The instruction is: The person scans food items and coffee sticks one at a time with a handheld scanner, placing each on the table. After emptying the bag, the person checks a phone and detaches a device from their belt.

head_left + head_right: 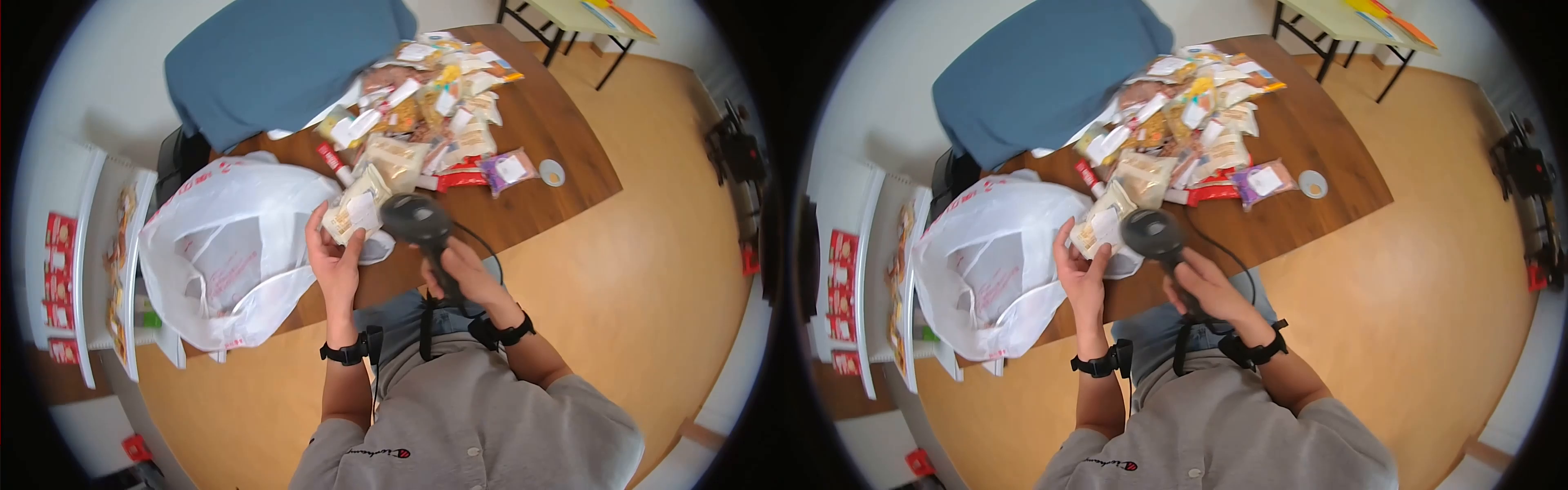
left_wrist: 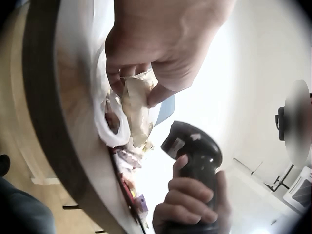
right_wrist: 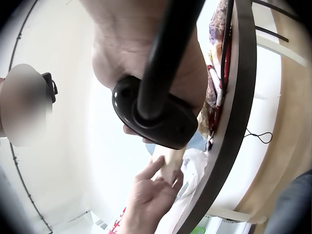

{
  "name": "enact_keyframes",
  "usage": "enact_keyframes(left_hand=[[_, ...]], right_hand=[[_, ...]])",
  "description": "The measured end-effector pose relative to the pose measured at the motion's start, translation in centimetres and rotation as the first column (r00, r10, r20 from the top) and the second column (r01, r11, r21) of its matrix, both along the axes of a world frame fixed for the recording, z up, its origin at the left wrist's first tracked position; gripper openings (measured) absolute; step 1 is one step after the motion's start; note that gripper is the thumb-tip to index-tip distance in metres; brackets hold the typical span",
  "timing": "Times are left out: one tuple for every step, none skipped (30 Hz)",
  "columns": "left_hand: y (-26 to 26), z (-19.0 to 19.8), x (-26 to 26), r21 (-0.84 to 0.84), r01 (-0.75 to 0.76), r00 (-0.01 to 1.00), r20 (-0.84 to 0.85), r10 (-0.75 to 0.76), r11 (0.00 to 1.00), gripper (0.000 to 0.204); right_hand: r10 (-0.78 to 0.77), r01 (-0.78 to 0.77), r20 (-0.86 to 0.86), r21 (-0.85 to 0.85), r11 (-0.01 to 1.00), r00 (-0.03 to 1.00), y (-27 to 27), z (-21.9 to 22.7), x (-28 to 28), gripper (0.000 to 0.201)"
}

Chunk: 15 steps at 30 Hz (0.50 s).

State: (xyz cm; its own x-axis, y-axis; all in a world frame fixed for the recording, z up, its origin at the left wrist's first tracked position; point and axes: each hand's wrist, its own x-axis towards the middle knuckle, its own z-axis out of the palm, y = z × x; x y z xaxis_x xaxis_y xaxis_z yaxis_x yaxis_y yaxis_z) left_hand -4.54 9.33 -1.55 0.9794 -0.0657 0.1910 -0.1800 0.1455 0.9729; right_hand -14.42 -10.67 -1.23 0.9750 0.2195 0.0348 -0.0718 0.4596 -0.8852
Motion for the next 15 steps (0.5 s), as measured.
enact_keyframes(left_hand=[[1.2, 0.5, -0.2, -0.022, -0.044, 0.999, 0.020, 0.044, 0.999, 0.069], [2.4, 1.2, -0.4, -0.043, -0.080, 0.996, 0.036, 0.082, 0.996, 0.071], [4.2, 2.5, -0.8, -0.028, -0.148, 0.989, 0.029, 0.148, 0.989, 0.071], [6.4, 3.3, -1.0, 0.067, -0.235, 0.972, 0.043, 0.233, 0.970, 0.068], [8.8, 3.9, -0.8, 0.104, -0.322, 0.946, 0.082, 0.315, 0.941, 0.067], [11.3, 4.2, -0.2, 0.135, -0.398, 0.915, 0.123, 0.383, 0.907, 0.066], [14.5, 4.1, 0.5, 0.209, -0.449, 0.893, 0.147, 0.426, 0.869, 0.065], [16.5, 4.9, 0.8, 0.254, -0.480, 0.875, 0.078, 0.477, 0.840, 0.062], [20.0, 4.3, 1.6, 0.312, -0.488, 0.863, 0.035, 0.504, 0.815, 0.061], [23.2, 3.2, 2.6, 0.373, -0.493, 0.846, -0.004, 0.533, 0.786, 0.061], [25.1, 2.3, 3.4, 0.374, -0.476, 0.858, -0.004, 0.514, 0.796, 0.061], [26.6, 1.5, 4.2, 0.587, -0.553, 0.807, 0.200, 0.555, 0.591, 0.062], [26.5, 1.5, 4.7, 0.717, -0.619, 0.746, 0.408, 0.527, 0.321, 0.063], [26.4, 1.2, 5.0, 0.738, -0.632, 0.740, 0.483, 0.468, 0.238, 0.059], [26.3, 0.9, 5.2, 0.740, -0.628, 0.746, 0.483, 0.459, 0.242, 0.059]], right_hand=[[0.033, -0.033, -0.001, 0.007, 0.999, 0.999, -0.1, -0.1, 0.0, 0.055], [-0.012, 0.012, -0.019, 0.027, 1.000, 1.000, -0.4, -0.2, 0.0, 0.057], [-0.068, 0.070, -0.040, 0.044, 0.997, 0.997, -0.7, -0.3, 0.0, 0.060], [-0.101, 0.105, -0.096, 0.041, 0.994, 0.990, -0.8, -0.8, -0.1, 0.063], [-0.110, 0.115, -0.098, 0.043, 0.992, 0.989, -0.9, -1.0, 0.0, 0.063], [-0.115, 0.123, -0.132, 0.055, 0.991, 0.985, -1.1, -1.2, 0.1, 0.065], [-0.124, 0.136, -0.165, 0.066, 0.988, 0.978, -1.2, -1.2, 0.1, 0.066], [-0.149, 0.162, -0.168, 0.064, 0.985, 0.974, -1.3, -1.2, 0.1, 0.066], [-0.144, 0.156, -0.174, 0.056, 0.986, 0.974, -1.3, -1.1, 0.2, 0.066], [-0.137, 0.148, -0.179, 0.049, 0.988, 0.974, -1.2, -1.1, 0.3, 0.066], [-0.158, 0.169, -0.179, 0.050, 0.984, 0.971, -1.2, -1.1, 0.3, 0.066], [-0.138, 0.149, -0.176, 0.054, 0.987, 0.975, -1.3, -1.2, 0.4, 0.061], [-0.114, 0.126, -0.173, 0.059, 0.990, 0.978, -1.3, -1.1, 0.4, 0.057], [-0.117, 0.128, -0.171, 0.053, 0.990, 0.978, -1.2, -1.1, 0.4, 0.055], [-0.126, 0.137, -0.173, 0.056, 0.989, 0.977, -1.3, -1.1, 0.2, 0.055]])
